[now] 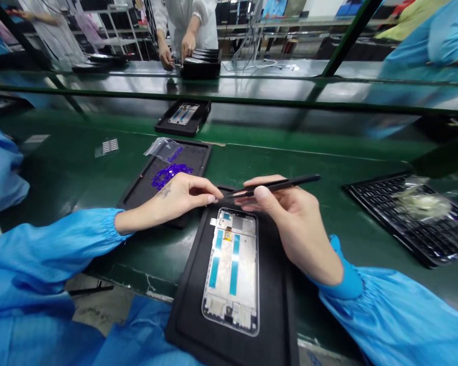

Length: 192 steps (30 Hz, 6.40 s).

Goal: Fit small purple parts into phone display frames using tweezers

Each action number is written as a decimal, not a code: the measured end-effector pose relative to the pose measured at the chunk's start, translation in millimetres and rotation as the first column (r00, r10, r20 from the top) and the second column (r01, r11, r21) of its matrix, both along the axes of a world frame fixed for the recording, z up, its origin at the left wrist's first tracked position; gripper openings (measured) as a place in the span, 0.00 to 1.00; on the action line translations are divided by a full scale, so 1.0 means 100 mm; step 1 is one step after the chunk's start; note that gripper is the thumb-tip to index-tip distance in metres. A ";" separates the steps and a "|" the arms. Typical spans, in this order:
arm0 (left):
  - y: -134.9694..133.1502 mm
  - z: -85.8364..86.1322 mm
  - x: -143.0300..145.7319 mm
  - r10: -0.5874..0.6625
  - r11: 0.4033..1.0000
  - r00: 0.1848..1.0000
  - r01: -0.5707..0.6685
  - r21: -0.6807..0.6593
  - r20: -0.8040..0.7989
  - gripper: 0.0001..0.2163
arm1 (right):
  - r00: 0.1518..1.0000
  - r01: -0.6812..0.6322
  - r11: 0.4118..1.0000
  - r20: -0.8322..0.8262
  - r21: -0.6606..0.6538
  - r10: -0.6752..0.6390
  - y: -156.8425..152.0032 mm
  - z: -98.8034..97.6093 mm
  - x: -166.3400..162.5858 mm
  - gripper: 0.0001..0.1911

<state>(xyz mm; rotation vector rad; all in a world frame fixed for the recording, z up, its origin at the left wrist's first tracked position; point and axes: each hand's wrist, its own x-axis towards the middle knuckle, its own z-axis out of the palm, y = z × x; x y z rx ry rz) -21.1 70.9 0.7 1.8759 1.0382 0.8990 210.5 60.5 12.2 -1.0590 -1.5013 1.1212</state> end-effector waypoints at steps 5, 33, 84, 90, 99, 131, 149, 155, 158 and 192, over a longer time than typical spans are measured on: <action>-0.08 0.06 0.03 0.009 0.998 0.994 -0.001 0.070 -0.107 0.09 | 0.972 0.006 0.999 0.235 0.053 -0.018 -0.03 0.00 0.00 0.12; -0.17 0.07 0.09 -0.032 0.983 0.979 0.066 0.168 -0.200 0.08 | 0.975 -0.057 0.996 0.213 -0.063 0.069 -0.05 0.02 -0.07 0.12; -0.71 0.17 0.12 0.057 0.225 0.816 0.551 0.804 -0.575 0.23 | 0.967 -0.057 0.997 0.246 -0.053 0.068 0.12 -0.01 0.11 0.17; -0.73 0.16 0.15 0.040 0.259 0.830 0.529 0.808 -0.556 0.24 | 0.981 -0.034 0.998 0.190 -0.060 0.045 0.12 -0.03 0.09 0.15; -0.72 0.13 0.17 0.033 0.274 0.873 0.461 0.844 -0.487 0.24 | 0.998 -0.008 0.985 0.065 -0.170 0.019 0.15 -0.06 0.09 0.17; -0.71 0.10 0.24 -0.014 0.239 0.880 0.465 0.853 -0.476 0.22 | 0.997 -0.020 0.984 0.071 -0.179 0.033 0.17 -0.08 0.12 0.17; -0.71 0.17 0.24 -0.014 0.303 0.901 0.418 0.857 -0.435 0.21 | 0.817 -0.248 0.928 0.575 0.279 0.045 0.14 -0.06 0.16 0.13; -0.70 0.16 0.26 -0.008 0.261 0.909 0.405 0.876 -0.418 0.21 | 0.793 -0.272 0.909 0.609 0.317 0.025 0.13 -0.05 0.15 0.13; -0.69 0.15 0.26 -0.005 0.255 0.912 0.397 0.882 -0.409 0.22 | 0.787 -0.294 0.892 0.616 0.344 0.022 0.11 -0.04 0.14 0.12; -0.70 0.09 0.23 -0.002 0.236 0.902 0.421 0.876 -0.433 0.25 | 0.878 -0.192 0.981 0.452 0.025 0.160 0.13 0.03 0.15 0.15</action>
